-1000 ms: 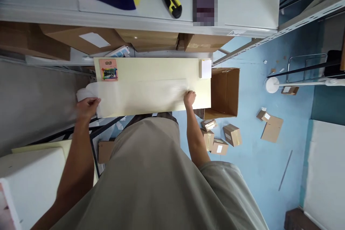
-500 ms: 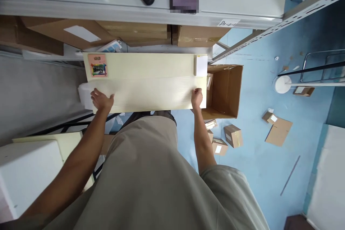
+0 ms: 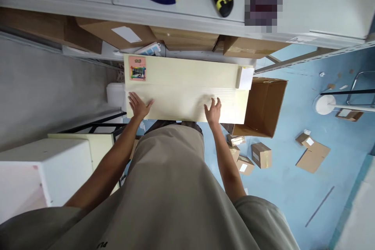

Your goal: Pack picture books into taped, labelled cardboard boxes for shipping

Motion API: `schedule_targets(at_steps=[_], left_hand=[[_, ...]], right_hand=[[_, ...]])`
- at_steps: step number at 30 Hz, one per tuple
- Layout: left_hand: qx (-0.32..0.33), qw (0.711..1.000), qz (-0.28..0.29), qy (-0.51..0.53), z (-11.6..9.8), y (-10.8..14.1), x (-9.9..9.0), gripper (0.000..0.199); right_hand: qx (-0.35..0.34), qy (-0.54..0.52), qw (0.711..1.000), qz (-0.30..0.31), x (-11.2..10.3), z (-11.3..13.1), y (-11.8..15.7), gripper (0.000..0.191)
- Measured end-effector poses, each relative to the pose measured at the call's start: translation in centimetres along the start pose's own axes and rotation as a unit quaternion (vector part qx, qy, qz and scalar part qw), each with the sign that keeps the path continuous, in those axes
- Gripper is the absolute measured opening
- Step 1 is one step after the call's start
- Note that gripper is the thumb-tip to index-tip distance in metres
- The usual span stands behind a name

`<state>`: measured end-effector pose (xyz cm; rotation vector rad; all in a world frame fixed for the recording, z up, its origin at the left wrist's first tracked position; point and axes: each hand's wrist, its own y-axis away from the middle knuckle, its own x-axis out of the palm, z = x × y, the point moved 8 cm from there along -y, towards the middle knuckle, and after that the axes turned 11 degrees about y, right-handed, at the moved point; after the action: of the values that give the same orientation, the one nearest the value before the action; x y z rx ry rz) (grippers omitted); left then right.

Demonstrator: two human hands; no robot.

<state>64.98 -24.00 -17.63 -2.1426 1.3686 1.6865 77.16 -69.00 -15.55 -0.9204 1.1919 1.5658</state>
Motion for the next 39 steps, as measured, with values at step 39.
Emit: schedule_targets(at_steps=[39], left_hand=[[0.036, 0.989, -0.003, 0.145, -3.0, -18.7, -6.5, 0.064]], right_hand=[[-0.062, 0.195, 0.975, 0.087, 5.7, 10.0, -0.6, 0.104]])
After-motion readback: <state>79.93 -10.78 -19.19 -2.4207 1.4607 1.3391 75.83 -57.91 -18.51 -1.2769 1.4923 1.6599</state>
